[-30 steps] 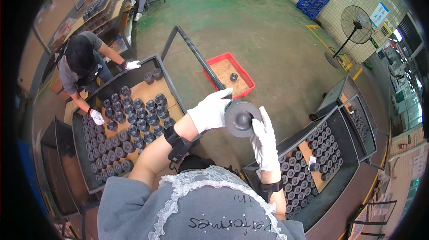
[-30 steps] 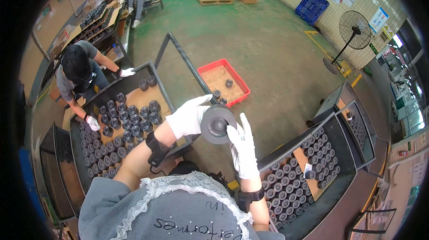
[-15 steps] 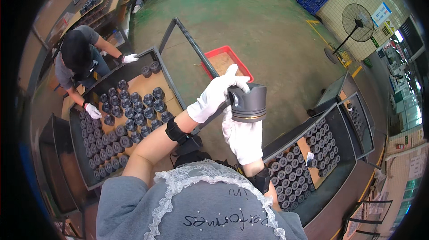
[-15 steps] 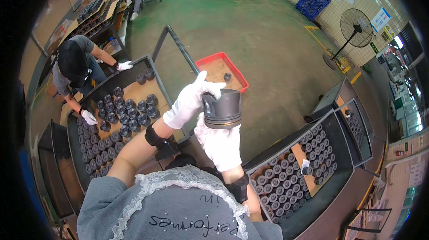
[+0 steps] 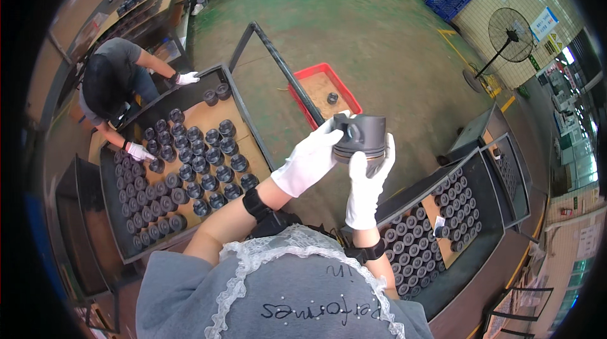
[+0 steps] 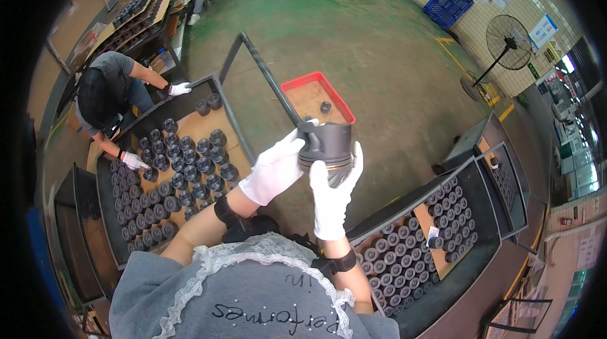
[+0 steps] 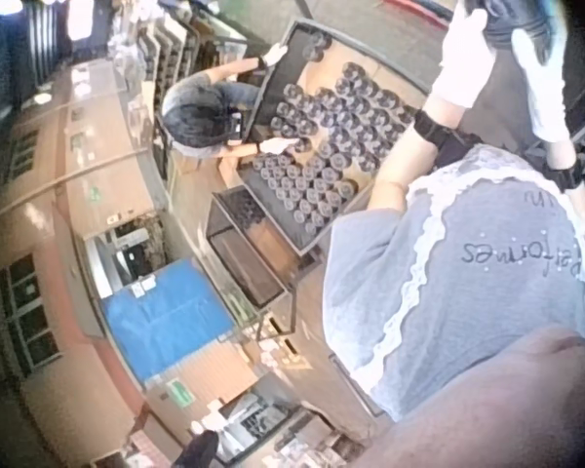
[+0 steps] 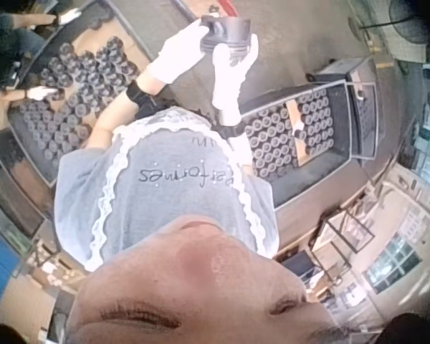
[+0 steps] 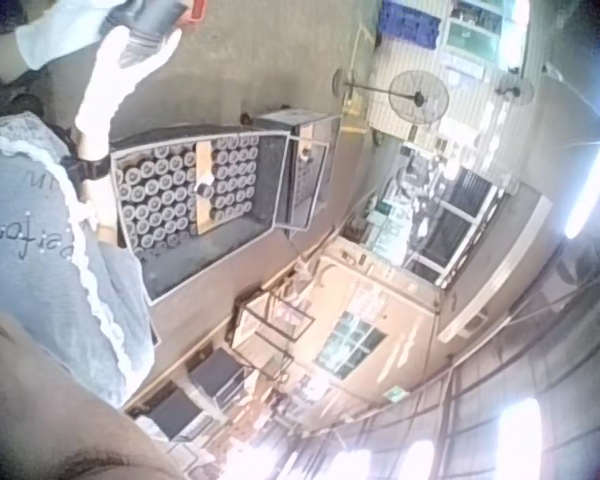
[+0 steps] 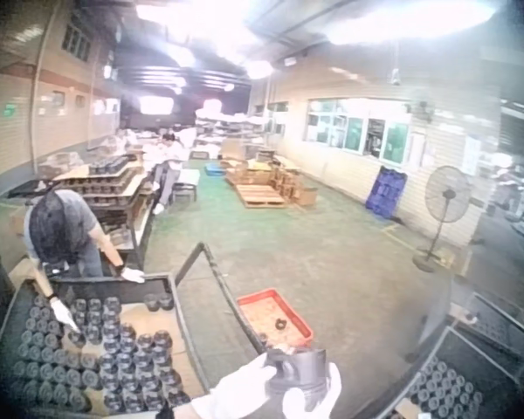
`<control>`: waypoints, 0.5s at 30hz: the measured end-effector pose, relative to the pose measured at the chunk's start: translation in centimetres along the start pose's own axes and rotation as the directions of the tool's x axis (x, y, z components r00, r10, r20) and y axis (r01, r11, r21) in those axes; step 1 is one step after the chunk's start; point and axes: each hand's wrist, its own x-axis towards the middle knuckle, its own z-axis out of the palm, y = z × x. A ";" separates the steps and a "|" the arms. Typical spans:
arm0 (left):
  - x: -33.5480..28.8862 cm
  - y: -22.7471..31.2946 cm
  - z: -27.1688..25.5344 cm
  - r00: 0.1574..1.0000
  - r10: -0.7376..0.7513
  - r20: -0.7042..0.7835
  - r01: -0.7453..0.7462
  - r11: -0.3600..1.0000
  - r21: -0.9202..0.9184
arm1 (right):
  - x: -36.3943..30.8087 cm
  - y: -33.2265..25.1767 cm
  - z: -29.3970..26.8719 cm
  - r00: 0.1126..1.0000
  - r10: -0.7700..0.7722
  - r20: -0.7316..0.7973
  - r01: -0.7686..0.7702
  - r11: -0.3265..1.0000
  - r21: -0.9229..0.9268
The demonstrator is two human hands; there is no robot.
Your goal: Sorting engine pistons between trays and moving them across a factory floor.
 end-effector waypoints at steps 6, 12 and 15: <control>0.4 -2.2 -2.9 0.997 -0.078 0.018 0.080 0.992 -0.098 | -1.6 -0.6 1.9 0.852 -0.502 0.150 0.477 0.626 -0.617; -0.7 -1.1 -2.2 0.997 -0.051 0.050 0.058 0.989 -0.138 | -1.9 -0.4 2.2 0.891 -0.421 0.173 0.438 0.692 -0.574; -1.9 -0.9 -0.9 0.977 0.204 -0.064 -0.188 0.963 0.193 | -1.2 -0.5 2.1 0.986 -0.128 0.103 0.140 0.983 -0.116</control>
